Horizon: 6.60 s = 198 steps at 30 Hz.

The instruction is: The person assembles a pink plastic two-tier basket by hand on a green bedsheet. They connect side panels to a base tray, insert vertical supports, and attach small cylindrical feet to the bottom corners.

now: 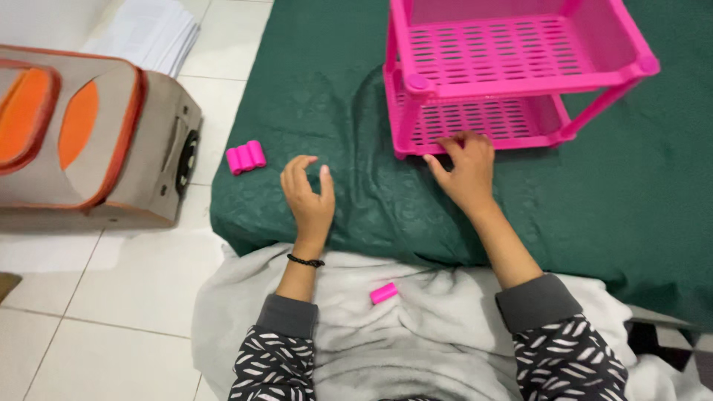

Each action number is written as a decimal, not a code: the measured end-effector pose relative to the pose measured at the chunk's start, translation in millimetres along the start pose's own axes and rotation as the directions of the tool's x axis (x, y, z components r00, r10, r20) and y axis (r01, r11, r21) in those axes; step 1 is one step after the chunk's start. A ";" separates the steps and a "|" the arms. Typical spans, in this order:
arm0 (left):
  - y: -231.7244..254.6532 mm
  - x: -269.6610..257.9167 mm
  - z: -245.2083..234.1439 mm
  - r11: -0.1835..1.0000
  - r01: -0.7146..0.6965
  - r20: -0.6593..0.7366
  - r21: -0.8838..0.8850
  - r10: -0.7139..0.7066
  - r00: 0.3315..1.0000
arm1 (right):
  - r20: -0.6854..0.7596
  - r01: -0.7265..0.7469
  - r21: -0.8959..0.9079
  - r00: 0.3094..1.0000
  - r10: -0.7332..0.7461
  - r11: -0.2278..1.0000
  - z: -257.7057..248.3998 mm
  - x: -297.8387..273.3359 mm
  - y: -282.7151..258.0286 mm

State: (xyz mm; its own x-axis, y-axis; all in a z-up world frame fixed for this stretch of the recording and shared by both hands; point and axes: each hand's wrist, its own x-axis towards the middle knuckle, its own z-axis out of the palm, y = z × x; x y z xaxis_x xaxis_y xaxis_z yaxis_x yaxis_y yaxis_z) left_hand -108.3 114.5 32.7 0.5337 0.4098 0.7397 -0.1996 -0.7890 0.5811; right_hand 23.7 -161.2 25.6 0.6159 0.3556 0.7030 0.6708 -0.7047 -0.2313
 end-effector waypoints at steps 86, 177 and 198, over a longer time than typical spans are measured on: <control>33.0 -7.0 114.6 0.763 0.385 0.379 -0.520 -0.199 0.904 | -0.262 -0.021 0.037 0.965 0.030 0.999 26.0 9.9 -24.3; -67.9 56.6 249.8 0.913 0.291 0.089 -0.284 -0.277 0.957 | -0.387 -0.179 0.084 0.901 0.197 0.980 -48.4 -54.7 61.9; 46.0 -11.2 154.2 0.791 0.304 0.364 -0.531 -0.112 0.925 | -0.112 0.118 0.120 0.988 -0.105 0.986 -12.2 -23.7 -9.5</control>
State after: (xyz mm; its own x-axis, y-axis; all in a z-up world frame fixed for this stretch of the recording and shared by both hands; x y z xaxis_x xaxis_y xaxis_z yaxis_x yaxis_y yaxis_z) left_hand 3.3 3.0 -1.2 0.8149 0.3003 0.4957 -0.4318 -0.2561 0.8649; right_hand -2.4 -170.4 19.3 0.4920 0.3563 0.7944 0.7837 -0.5786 -0.2259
